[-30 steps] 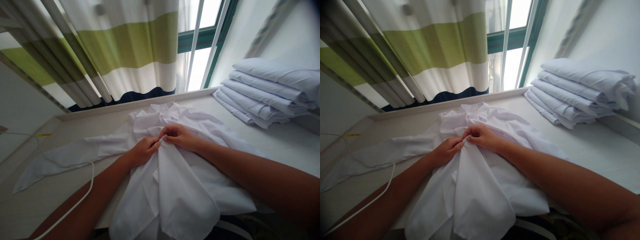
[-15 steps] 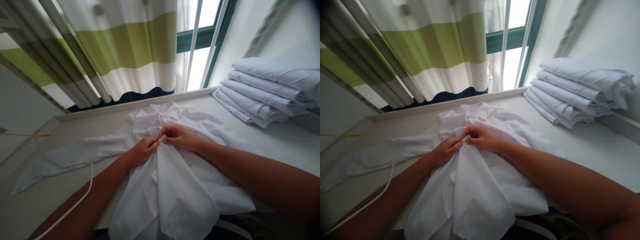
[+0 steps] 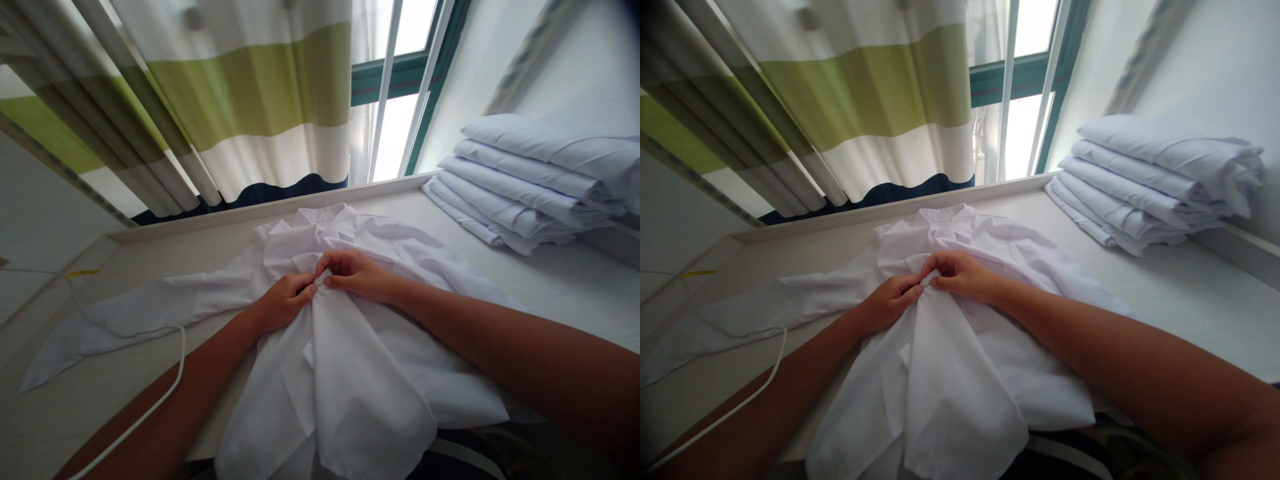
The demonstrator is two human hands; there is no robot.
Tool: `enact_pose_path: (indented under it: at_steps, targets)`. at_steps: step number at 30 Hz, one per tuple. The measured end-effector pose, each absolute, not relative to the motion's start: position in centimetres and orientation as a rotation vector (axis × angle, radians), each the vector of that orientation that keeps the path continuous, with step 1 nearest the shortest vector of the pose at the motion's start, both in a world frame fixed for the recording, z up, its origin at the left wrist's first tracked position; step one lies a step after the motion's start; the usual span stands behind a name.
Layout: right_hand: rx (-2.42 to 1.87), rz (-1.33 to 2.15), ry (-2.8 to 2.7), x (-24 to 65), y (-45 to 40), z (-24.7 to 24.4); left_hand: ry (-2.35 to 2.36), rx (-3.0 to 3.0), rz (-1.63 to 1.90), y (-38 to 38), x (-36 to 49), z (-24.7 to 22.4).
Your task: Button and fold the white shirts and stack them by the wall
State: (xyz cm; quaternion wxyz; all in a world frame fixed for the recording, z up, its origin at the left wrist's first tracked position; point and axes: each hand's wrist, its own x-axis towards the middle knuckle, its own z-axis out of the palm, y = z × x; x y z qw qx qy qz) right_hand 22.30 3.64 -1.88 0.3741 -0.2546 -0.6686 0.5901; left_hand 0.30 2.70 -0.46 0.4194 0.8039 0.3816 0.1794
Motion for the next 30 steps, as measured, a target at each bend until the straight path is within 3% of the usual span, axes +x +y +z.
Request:
enact_pose_path:
  at_steps: [30]
  targets:
    - [-0.61,1.477,-1.763,22.45,3.66,-1.94,0.949,2.126,0.468,2.56,0.21,-0.41]
